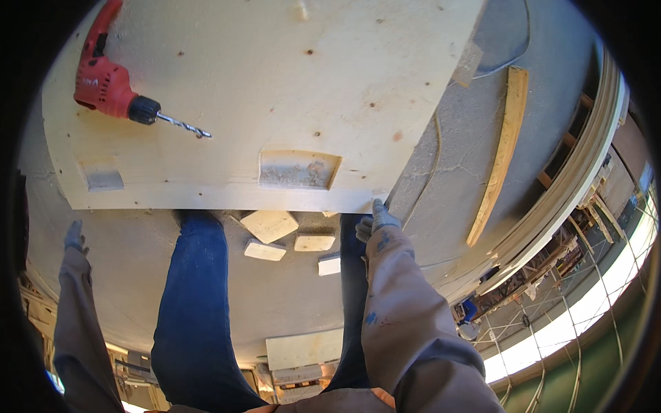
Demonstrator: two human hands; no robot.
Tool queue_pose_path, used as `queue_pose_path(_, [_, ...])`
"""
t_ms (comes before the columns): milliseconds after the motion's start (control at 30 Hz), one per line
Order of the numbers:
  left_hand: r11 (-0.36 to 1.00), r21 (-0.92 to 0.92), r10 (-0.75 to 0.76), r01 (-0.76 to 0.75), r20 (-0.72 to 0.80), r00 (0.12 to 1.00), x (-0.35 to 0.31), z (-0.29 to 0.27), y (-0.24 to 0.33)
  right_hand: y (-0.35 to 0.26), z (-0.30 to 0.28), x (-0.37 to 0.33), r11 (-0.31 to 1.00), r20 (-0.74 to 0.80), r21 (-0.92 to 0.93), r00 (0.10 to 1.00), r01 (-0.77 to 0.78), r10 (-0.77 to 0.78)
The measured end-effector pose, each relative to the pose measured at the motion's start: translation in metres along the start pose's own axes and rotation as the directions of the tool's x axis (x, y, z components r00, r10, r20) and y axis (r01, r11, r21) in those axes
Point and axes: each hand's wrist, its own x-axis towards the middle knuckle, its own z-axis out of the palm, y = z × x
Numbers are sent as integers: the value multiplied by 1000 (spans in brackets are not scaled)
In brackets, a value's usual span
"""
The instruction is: The person uses a jigsaw to cut a rectangular hole in a large wooden board. After completing the cut, they remove the cutout piece and flip the board over to inspect the underside.
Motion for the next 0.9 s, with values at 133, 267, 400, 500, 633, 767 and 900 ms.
queue_pose_path(133, [933, 196, 284, -302, 116, 952, -67, -31, -74, 0, -17, -41, 997, 223, -22, 972, 79, -72])
queue_pose_path(267, [878, 39, 440, -476, 324, 838, -256, 39, -81, -14, -75, -89, 956, 285, -36, 920, 290, -268])
queue_pose_path(400, [857, 61, 434, -511, 448, 782, -419, 32, -41, -16, -137, -100, 919, 419, 15, 832, 394, -363])
queue_pose_path(500, [889, -4, 396, -457, 508, 765, -487, 31, -30, -19, -194, -113, 918, 473, -27, 814, 396, -337])
queue_pose_path(633, [821, 69, 418, -567, 604, 679, -562, 30, -7, 6, -284, -127, 944, 370, 18, 875, 330, -313])
queue_pose_path(767, [770, 71, 478, -634, 594, 647, -609, 22, -1, 27, -359, -144, 964, 325, -56, 917, 262, -230])
queue_pose_path(900, [691, 114, 543, -714, 570, 617, -588, 31, -6, 57, -401, -152, 974, 307, -2, 927, 226, -214])
